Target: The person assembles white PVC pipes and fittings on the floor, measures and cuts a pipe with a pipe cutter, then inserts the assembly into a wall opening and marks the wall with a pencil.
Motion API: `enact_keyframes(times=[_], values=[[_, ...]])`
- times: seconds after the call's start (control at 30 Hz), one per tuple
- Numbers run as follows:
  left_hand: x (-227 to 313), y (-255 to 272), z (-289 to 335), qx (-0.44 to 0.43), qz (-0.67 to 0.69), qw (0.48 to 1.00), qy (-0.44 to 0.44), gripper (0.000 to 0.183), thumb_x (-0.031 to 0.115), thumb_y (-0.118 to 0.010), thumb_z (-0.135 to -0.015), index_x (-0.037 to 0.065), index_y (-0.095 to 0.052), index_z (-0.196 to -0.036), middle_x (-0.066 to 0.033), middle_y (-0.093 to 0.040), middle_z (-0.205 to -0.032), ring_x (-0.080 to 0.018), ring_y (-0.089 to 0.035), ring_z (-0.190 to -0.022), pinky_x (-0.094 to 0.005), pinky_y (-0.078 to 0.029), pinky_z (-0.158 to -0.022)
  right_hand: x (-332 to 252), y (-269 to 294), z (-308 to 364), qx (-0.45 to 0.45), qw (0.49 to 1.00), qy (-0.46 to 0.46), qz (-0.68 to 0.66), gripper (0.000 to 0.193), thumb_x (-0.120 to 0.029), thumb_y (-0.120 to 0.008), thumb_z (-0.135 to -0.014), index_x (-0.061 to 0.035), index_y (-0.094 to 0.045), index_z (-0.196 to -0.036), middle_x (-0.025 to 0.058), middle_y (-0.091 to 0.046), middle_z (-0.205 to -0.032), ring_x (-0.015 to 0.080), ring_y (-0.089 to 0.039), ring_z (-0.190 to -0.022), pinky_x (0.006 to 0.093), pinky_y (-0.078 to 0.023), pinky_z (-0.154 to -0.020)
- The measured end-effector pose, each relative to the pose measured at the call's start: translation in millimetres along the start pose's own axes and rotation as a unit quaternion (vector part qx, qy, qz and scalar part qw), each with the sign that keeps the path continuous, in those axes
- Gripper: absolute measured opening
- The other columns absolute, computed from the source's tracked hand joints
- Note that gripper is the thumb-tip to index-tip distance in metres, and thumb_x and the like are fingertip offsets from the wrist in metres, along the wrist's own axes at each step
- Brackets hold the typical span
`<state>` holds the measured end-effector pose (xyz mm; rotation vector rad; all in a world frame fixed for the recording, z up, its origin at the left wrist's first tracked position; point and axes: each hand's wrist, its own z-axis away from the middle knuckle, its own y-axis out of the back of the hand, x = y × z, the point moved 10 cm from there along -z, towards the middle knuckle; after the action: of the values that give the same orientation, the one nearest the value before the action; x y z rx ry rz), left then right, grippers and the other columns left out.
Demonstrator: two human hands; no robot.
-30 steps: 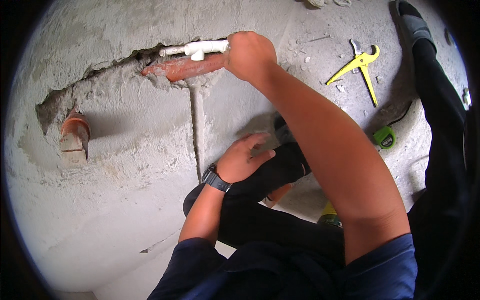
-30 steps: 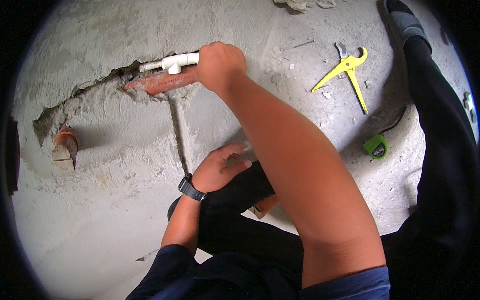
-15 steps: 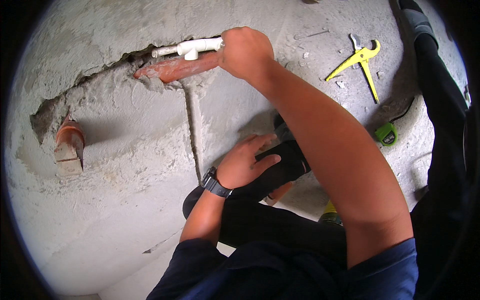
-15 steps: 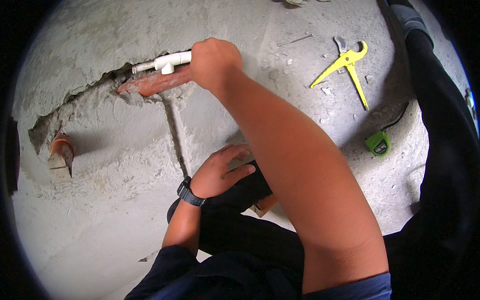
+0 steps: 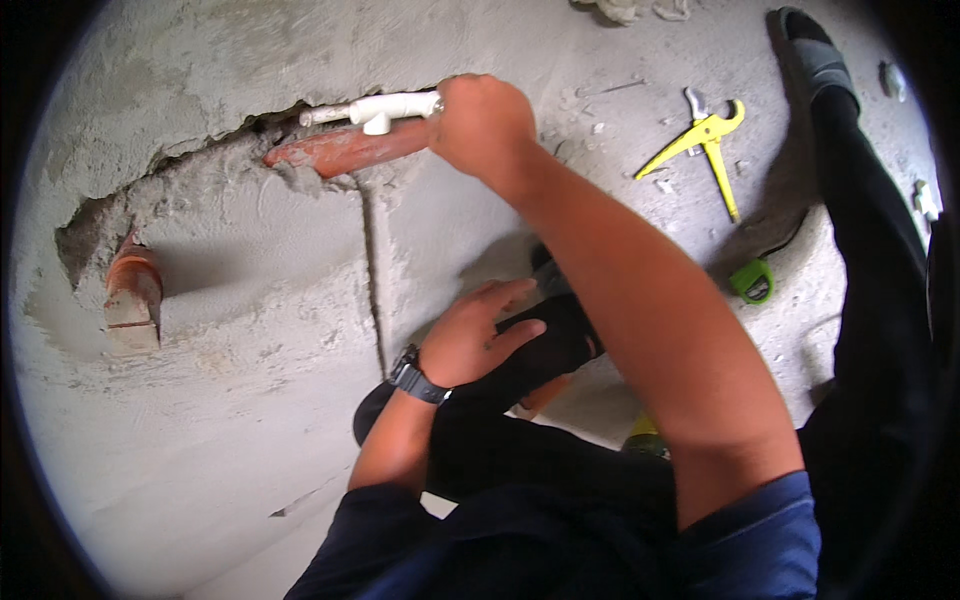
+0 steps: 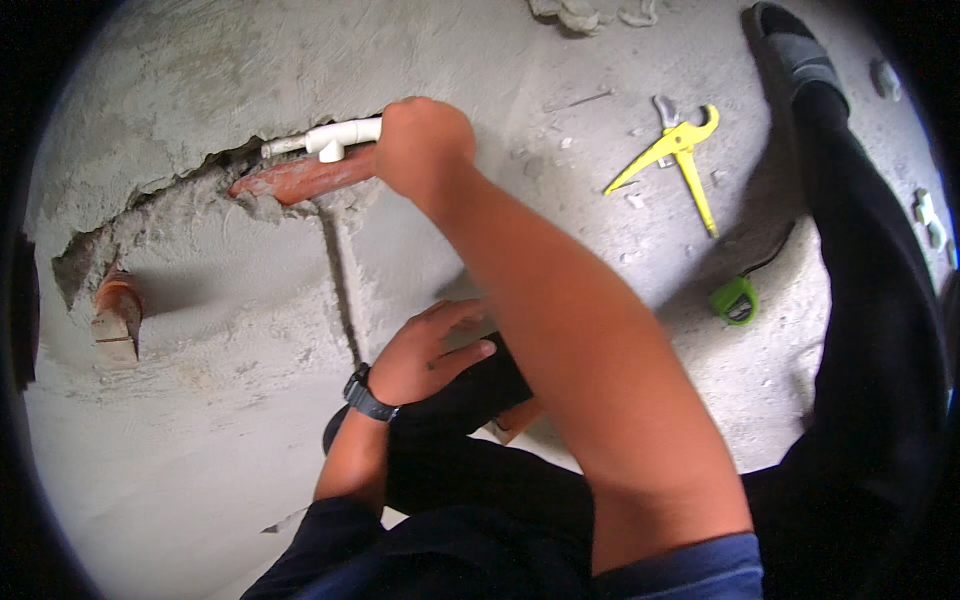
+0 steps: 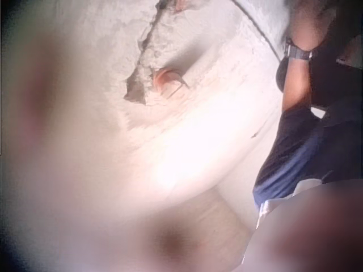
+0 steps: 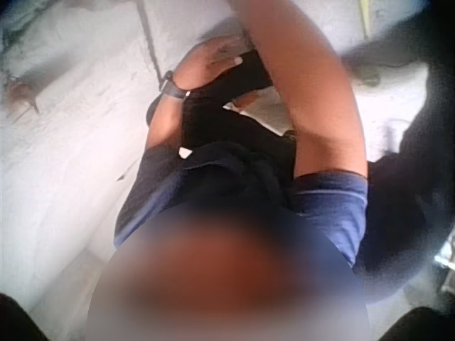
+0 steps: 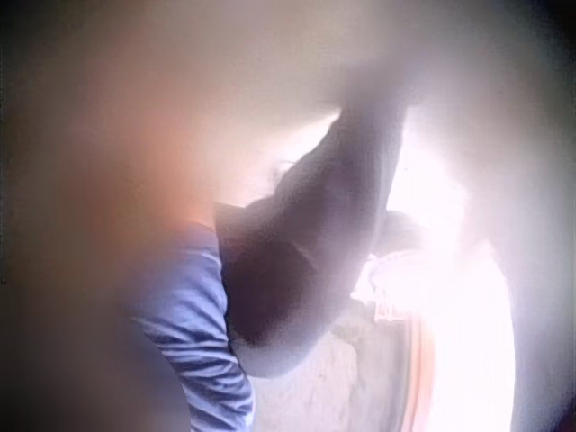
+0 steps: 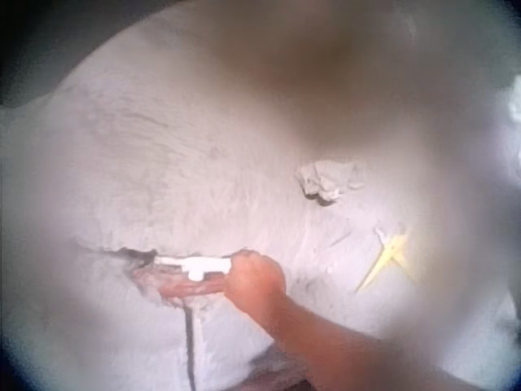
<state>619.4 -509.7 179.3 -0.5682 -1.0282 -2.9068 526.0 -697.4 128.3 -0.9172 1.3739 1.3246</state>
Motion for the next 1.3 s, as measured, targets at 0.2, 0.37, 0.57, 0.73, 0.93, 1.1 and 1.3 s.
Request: enact_keyframes(times=[0.2,0.37,0.57,0.73,0.93,1.1,1.3], values=[[-1.4,7.3,2.8,0.026,0.014,0.999,-0.02,0.048,0.021,-0.075,-0.092,-0.001,-0.059,-0.132,-0.0212,-0.069,-0.114,-0.0332,-0.069,-0.101,-0.0408,-0.054,-0.088,-1.0,-1.7,-0.2,-0.015,1.0,-0.001,0.01,0.024,-0.016,-0.074,-0.073,-0.0019,-0.074,-0.092,0.0202,-0.073,-0.09,0.0379,-0.072,-0.086,0.0453,-0.058,-0.079],[-10.3,17.2,5.5,0.047,0.003,0.999,-0.021,0.029,0.026,-0.073,-0.092,0.001,-0.071,-0.104,-0.0189,-0.069,-0.094,-0.0327,-0.068,-0.089,-0.0409,-0.053,-0.077,-2.2,-1.3,-0.8,0.001,1.0,-0.011,0.014,0.025,-0.017,-0.073,-0.074,-0.0008,-0.073,-0.092,0.022,-0.072,-0.092,0.0402,-0.07,-0.088,0.0471,-0.057,-0.08],[-26.8,-34.5,1.9,-0.021,0.035,0.999,0.011,0.031,0.036,-0.076,-0.088,0.005,-0.074,-0.087,-0.0157,-0.068,-0.085,-0.0334,-0.067,-0.083,-0.0427,-0.052,-0.07,-2.8,-1.9,2.9,0.006,1.0,-0.022,0.007,0.022,-0.018,-0.071,-0.078,-0.0002,-0.072,-0.092,0.0237,-0.071,-0.09,0.0416,-0.07,-0.087,0.0486,-0.056,-0.08],[17.9,-127.4,-72.0,-0.085,0.19,0.973,-0.102,0.05,0.04,-0.074,-0.087,0.008,-0.067,-0.125,-0.0196,-0.066,-0.121,-0.0359,-0.06,-0.116,-0.0469,-0.047,-0.1,-9.5,2.2,3.9,0.017,1.0,-0.015,0.007,0.023,-0.018,-0.073,-0.079,-0.001,-0.072,-0.094,0.0224,-0.072,-0.092,0.041,-0.07,-0.087,0.0485,-0.056,-0.079],[68.8,-121.1,-185.0,0.211,-0.017,0.977,0.02,0.093,0.055,-0.073,-0.086,-0.002,-0.037,-0.151,-0.0227,-0.04,-0.153,-0.0418,-0.037,-0.141,-0.0562,-0.032,-0.113,-9.3,3.2,2.1,0.018,1.0,-0.008,0.004,0.026,-0.018,-0.074,-0.08,-0.0015,-0.07,-0.099,0.0205,-0.071,-0.094,0.0392,-0.07,-0.086,0.048,-0.057,-0.077],[83.4,-123.6,-241.9,0.241,-0.027,0.962,0.125,0.124,0.063,-0.08,-0.072,-0.007,-0.022,-0.156,-0.0272,-0.029,-0.157,-0.0423,-0.021,-0.149,-0.0642,-0.013,-0.12,-6.7,-5.6,8.1,0.021,1.0,-0.014,-0.005,0.03,-0.019,-0.075,-0.081,-0.0005,-0.069,-0.105,0.0193,-0.07,-0.096,0.0387,-0.07,-0.086,0.0475,-0.057,-0.076],[72.4,-120.5,-255.9,0.212,-0.018,0.961,0.178,0.086,0.041,-0.084,-0.071,0.0,-0.045,-0.136,-0.0184,-0.05,-0.129,-0.0355,-0.047,-0.123,-0.0514,-0.034,-0.104,-4.3,-4.3,5.4,0.012,1.0,-0.024,0.007,0.031,-0.02,-0.075,-0.081,-0.0017,-0.071,-0.105,0.0197,-0.071,-0.099,0.0396,-0.07,-0.089,0.0478,-0.056,-0.079]])
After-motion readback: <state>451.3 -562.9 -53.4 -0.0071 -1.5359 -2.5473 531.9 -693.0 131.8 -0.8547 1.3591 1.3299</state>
